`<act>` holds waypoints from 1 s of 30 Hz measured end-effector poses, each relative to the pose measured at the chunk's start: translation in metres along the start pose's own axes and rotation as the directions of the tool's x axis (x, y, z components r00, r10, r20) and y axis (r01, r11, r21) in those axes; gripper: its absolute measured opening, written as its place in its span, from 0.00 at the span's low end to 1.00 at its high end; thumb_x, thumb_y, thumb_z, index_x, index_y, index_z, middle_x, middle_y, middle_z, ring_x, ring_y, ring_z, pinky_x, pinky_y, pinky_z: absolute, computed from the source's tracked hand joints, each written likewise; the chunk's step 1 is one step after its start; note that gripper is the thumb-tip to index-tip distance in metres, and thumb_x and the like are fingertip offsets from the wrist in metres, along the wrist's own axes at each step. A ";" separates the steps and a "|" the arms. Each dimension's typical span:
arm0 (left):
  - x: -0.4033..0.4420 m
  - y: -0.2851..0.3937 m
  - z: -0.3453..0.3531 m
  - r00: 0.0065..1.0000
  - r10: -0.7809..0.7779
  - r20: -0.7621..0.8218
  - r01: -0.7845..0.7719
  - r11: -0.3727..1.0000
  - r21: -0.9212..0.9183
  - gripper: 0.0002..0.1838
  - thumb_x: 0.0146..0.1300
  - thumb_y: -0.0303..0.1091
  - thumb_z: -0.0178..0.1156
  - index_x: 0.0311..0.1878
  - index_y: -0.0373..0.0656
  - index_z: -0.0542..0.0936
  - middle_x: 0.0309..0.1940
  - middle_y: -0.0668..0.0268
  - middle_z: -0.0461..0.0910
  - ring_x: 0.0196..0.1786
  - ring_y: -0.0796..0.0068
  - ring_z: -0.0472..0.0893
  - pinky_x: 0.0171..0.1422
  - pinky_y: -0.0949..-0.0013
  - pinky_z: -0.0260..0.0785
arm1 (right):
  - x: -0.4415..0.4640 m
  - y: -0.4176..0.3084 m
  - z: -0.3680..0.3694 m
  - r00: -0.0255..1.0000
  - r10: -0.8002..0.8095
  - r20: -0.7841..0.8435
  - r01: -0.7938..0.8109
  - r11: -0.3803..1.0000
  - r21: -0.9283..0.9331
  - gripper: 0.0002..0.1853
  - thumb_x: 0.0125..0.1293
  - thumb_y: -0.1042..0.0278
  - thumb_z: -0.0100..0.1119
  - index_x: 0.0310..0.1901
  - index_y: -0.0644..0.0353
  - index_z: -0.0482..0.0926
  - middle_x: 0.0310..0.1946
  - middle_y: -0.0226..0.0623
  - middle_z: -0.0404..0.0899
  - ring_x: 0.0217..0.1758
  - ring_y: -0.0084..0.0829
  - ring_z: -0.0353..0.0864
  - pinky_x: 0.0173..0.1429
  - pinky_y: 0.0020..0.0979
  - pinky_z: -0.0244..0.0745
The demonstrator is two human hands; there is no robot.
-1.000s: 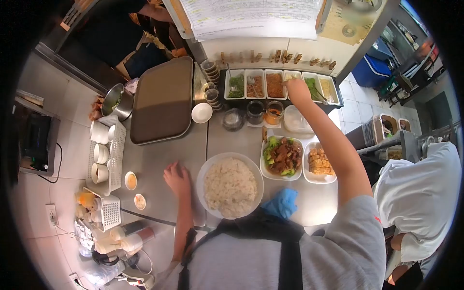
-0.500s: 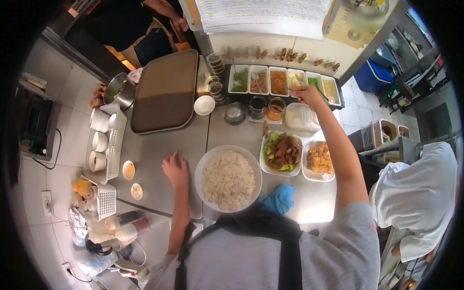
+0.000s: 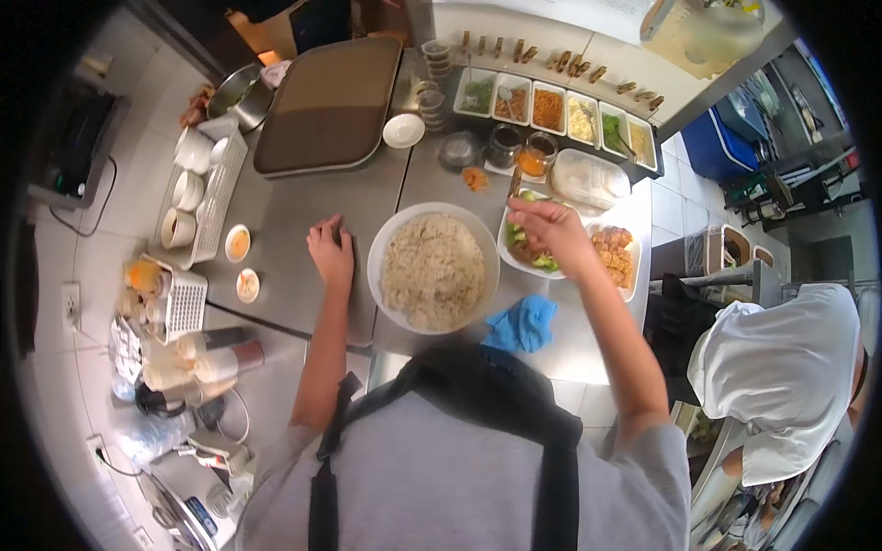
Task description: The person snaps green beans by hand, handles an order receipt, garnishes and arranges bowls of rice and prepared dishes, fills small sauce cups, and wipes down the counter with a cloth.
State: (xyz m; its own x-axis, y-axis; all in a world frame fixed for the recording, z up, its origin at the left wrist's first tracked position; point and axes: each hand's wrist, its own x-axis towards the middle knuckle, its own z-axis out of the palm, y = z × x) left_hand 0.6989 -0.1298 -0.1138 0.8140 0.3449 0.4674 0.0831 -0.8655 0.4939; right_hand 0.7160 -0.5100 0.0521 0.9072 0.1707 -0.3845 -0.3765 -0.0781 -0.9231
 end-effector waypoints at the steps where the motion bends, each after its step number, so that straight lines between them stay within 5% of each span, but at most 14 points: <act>1: -0.005 0.000 -0.004 1.000 -0.030 0.001 0.030 0.999 -0.039 0.16 0.57 0.30 0.57 0.50 0.46 0.78 0.47 0.58 0.73 0.52 0.55 0.70 0.58 0.57 0.63 | -0.006 0.012 0.011 0.998 -0.054 0.018 0.053 0.998 0.039 0.14 0.65 0.73 0.59 0.52 0.64 0.80 0.33 0.26 0.83 0.22 0.13 0.64 0.27 0.17 0.60; 11: -0.065 0.003 -0.051 0.996 -0.087 0.002 0.087 0.991 -0.102 0.17 0.56 0.26 0.55 0.50 0.44 0.78 0.46 0.58 0.74 0.50 0.57 0.71 0.57 0.59 0.64 | -0.045 0.021 0.055 0.985 -0.173 0.018 0.174 0.983 -0.055 0.13 0.65 0.73 0.59 0.50 0.65 0.81 0.32 0.26 0.83 0.21 0.12 0.60 0.26 0.16 0.58; 19: -0.072 -0.002 -0.060 0.993 -0.121 0.007 0.120 0.981 -0.154 0.16 0.55 0.25 0.55 0.49 0.44 0.78 0.47 0.58 0.74 0.51 0.56 0.71 0.58 0.59 0.64 | -0.055 0.024 0.081 0.948 -0.317 0.021 0.309 0.905 -0.293 0.12 0.64 0.74 0.58 0.48 0.62 0.82 0.35 0.33 0.86 0.32 0.12 0.77 0.32 0.18 0.70; 23: -0.072 -0.004 -0.058 0.993 -0.115 0.000 0.114 0.981 -0.157 0.16 0.55 0.25 0.55 0.49 0.44 0.79 0.47 0.57 0.73 0.51 0.56 0.70 0.58 0.59 0.64 | -0.077 0.028 0.083 0.913 -0.406 0.045 0.368 0.770 -0.522 0.11 0.61 0.75 0.60 0.46 0.58 0.84 0.34 0.37 0.86 0.31 0.20 0.82 0.36 0.23 0.75; 26: -0.072 -0.003 -0.059 0.993 -0.116 0.000 0.115 0.981 -0.154 0.17 0.55 0.25 0.55 0.49 0.45 0.79 0.47 0.58 0.73 0.51 0.57 0.70 0.59 0.59 0.64 | -0.085 0.043 0.067 0.817 -0.572 0.066 0.417 0.510 -0.752 0.13 0.57 0.78 0.61 0.45 0.56 0.84 0.35 0.38 0.85 0.33 0.32 0.84 0.38 0.28 0.77; 30: -0.072 -0.004 -0.058 0.994 -0.107 -0.004 0.105 0.984 -0.141 0.17 0.55 0.24 0.55 0.49 0.46 0.79 0.46 0.57 0.73 0.51 0.57 0.70 0.59 0.58 0.63 | -0.089 0.046 0.056 0.652 -0.752 0.095 0.515 0.349 -0.783 0.15 0.55 0.80 0.60 0.44 0.55 0.84 0.36 0.39 0.84 0.35 0.39 0.83 0.39 0.32 0.77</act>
State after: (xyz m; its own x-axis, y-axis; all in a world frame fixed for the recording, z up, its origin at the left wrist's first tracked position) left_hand 0.6067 -0.1303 -0.1073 0.7983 0.4366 0.4150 0.0860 -0.7645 0.6389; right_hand 0.6078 -0.4733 0.0438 0.8572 0.2630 0.4427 0.4831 -0.7083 -0.5147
